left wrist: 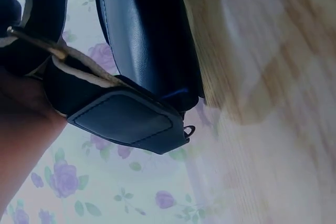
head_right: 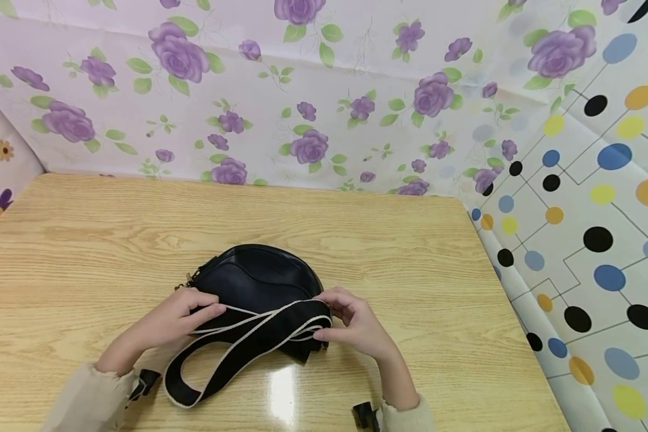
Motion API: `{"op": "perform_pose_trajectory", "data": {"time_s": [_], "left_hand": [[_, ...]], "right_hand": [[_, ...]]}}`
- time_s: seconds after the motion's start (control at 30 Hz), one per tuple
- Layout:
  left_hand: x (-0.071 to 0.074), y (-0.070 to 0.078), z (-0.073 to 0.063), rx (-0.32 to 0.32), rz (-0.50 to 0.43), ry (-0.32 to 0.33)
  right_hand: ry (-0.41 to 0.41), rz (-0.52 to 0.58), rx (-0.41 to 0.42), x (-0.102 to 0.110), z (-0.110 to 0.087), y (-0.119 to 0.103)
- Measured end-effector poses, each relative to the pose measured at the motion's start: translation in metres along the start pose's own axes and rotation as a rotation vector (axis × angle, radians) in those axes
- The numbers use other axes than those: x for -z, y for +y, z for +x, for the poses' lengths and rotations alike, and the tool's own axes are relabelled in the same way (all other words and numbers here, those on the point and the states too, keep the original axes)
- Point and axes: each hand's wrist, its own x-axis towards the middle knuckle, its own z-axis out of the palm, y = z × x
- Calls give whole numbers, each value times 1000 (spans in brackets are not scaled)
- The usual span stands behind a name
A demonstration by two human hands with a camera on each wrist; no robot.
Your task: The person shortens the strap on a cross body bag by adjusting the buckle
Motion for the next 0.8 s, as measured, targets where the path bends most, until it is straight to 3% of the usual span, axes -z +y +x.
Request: {"op": "perform_pose_trajectory", "data": {"time_s": [0.37, 0.63, 0.8], "left_hand": [[2, -3, -1, -14, -9, 22], [11, 22, 2, 9, -62, 27], [9, 7, 1, -19, -76, 15]], "right_hand": [[-6, -26, 20, 0, -1, 0], [-4, -41, 15, 0, -1, 1], [9, -51, 8, -1, -1, 1]]}}
